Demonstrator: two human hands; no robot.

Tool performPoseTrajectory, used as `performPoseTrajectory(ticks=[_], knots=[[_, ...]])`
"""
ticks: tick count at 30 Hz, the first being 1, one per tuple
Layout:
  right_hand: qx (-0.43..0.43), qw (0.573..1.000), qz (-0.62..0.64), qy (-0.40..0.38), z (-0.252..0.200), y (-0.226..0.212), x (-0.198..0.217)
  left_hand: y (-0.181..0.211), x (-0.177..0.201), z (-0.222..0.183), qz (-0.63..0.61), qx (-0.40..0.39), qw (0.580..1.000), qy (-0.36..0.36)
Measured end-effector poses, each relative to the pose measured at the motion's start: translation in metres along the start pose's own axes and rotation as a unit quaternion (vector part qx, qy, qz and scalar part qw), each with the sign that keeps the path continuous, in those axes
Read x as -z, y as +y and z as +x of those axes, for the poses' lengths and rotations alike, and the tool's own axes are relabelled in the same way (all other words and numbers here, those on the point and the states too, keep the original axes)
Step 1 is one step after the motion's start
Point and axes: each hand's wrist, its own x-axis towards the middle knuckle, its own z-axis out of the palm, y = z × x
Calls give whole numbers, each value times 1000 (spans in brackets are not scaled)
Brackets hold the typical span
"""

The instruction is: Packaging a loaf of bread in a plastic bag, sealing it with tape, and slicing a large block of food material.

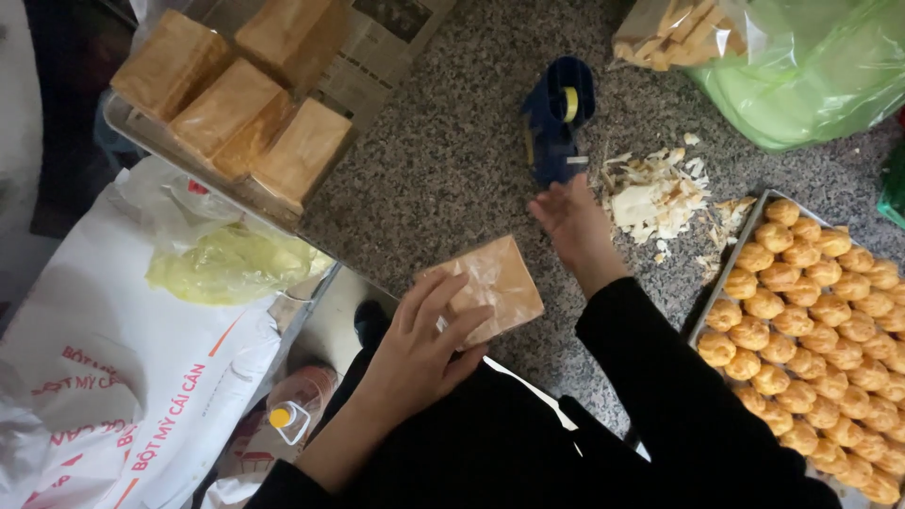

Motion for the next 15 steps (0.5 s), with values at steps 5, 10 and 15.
performPoseTrajectory(ticks=[5,10,15], knots=[[-15,999,48,8,25,1,3,1,6,3,-31,2,1000,-3],[-187,955,200,110,42,-8,-18,1,4,4,-67,5,998,10],[-197,941,238,139,73,4,-19,1,0,12,-95,-4,995,35]])
